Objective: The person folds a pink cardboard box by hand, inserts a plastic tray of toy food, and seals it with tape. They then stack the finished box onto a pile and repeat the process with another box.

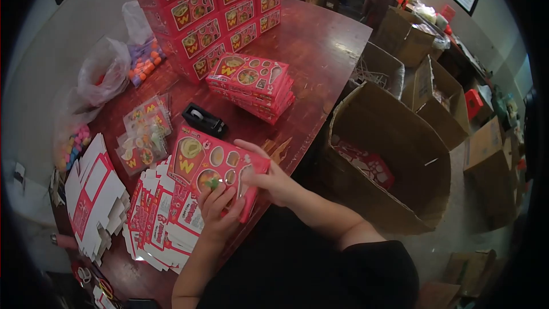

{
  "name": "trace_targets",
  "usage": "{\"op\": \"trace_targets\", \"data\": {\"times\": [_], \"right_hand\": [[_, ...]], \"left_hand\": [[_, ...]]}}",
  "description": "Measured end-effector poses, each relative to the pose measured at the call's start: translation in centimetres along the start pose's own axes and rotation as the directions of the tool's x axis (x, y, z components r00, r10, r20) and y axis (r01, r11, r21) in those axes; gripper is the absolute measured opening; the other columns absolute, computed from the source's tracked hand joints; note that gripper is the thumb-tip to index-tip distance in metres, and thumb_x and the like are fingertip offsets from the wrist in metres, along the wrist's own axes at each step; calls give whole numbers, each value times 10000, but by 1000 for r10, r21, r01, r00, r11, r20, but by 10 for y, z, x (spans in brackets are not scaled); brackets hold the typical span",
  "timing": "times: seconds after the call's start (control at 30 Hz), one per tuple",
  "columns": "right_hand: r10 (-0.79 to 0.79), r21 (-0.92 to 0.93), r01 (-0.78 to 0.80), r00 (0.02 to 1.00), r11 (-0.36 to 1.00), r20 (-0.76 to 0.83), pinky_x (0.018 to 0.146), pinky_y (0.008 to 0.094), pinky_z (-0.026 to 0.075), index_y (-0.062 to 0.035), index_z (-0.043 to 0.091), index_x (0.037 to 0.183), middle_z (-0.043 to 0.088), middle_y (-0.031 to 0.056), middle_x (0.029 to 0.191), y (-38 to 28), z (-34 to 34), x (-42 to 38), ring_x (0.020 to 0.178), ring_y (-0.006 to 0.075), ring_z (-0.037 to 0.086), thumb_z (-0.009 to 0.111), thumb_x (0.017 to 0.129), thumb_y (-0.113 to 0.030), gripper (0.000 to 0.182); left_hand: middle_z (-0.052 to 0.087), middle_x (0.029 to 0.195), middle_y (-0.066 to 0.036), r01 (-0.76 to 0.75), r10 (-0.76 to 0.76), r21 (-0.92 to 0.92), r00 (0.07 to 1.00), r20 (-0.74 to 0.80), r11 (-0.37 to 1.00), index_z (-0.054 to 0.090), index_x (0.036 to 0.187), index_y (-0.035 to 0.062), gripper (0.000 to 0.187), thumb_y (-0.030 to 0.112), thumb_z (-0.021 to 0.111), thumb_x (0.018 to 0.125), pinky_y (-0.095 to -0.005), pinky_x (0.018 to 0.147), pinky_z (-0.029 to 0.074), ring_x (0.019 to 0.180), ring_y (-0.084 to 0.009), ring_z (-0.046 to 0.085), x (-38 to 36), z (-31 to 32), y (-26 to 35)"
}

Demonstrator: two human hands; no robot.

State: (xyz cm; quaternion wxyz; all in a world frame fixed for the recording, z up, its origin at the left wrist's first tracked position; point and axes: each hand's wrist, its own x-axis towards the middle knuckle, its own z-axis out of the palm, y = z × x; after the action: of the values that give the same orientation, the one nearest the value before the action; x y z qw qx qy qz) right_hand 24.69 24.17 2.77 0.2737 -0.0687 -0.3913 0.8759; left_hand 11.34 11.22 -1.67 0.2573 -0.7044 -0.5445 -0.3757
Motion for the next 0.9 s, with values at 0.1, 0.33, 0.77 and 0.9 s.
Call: {"op": "trace_targets", "data": {"times": [0.1,0.33,0.77,0.9], "right_hand": [[-104,-61,93,970,994,-219,916,331,456,-75,367,1338,515,108,1212,-29,-15,16,1078,182,530,580,774,43,613],[-482,-320,386,814,865,-323,793,355,526,-92,267,1328,498,125,1128,-131,-73,123,947,205,571,571,827,-60,587],[-472,-950,279,863,141,183,737,301,460,-48,568,1110,566,113,1027,-18,-37,83,872,200,555,658,774,-48,348],[-142,-968,236,965,91,222,866,383,422,12,562,1102,534,193,1077,86,-41,64,1000,348,514,689,757,-142,399]], "left_hand": [[433,1289,-117,131,-130,57,991,-13,990,605,1055,201,383,247,750,703,-527,1054,231,1278,-327,323,10,-6,5],[343,1358,-195,702,-768,332,627,134,630,463,1236,60,626,191,756,699,-542,1052,229,1294,-429,256,-62,-43,-31],[461,1241,-144,772,-885,481,219,412,415,418,1324,73,969,354,854,506,-480,991,321,1183,-315,419,-70,-63,-76],[478,1146,-124,752,-877,498,221,426,432,448,1301,73,966,337,873,474,-412,941,388,1099,-294,465,-61,-62,-79]]}}
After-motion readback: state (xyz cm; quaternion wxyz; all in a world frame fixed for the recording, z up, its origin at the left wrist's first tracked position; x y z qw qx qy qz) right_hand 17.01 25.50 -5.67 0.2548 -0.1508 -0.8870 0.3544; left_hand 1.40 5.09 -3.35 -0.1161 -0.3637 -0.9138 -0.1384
